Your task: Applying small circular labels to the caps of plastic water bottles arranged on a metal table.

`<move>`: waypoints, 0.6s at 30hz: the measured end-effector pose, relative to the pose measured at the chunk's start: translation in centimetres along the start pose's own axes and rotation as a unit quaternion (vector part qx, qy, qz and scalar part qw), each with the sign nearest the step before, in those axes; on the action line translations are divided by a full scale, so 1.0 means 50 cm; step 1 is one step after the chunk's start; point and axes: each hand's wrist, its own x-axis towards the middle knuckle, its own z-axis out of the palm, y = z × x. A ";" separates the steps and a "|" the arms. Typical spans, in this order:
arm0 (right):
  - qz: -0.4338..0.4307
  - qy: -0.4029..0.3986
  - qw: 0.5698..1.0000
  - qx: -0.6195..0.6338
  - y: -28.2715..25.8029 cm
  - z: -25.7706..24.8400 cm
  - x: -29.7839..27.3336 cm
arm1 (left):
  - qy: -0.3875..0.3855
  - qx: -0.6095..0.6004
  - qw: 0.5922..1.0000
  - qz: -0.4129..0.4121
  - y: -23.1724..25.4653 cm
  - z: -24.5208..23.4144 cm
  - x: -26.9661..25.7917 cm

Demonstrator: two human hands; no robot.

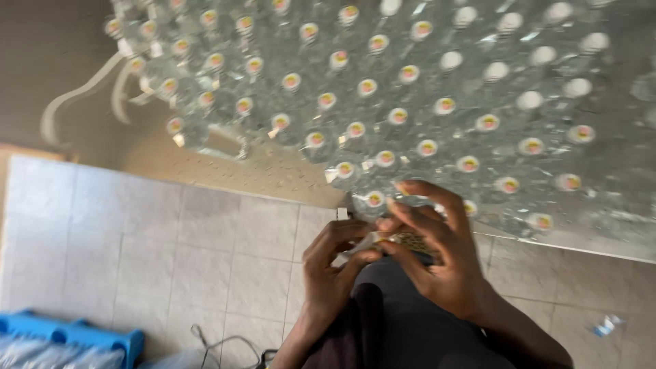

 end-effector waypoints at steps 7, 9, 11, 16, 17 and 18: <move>0.007 0.022 1.000 0.019 0.025 -0.011 0.001 | 0.026 0.023 0.989 -0.145 0.004 0.034 0.024; -0.008 0.021 1.000 -0.014 0.030 -0.018 0.006 | 0.004 0.036 0.997 -0.064 0.007 0.044 0.036; -0.001 0.023 1.000 -0.001 0.022 -0.025 0.005 | 0.005 0.048 0.997 -0.055 0.021 0.051 0.043; 0.013 0.066 0.998 0.007 0.035 -0.028 -0.005 | -0.025 0.072 0.997 -0.024 0.014 0.059 0.054; 0.007 0.075 0.997 0.006 0.037 -0.032 -0.007 | -0.025 0.064 0.997 -0.022 0.017 0.064 0.057; 0.001 0.084 0.996 0.004 0.039 -0.037 -0.010 | -0.026 0.055 0.998 -0.020 0.020 0.071 0.061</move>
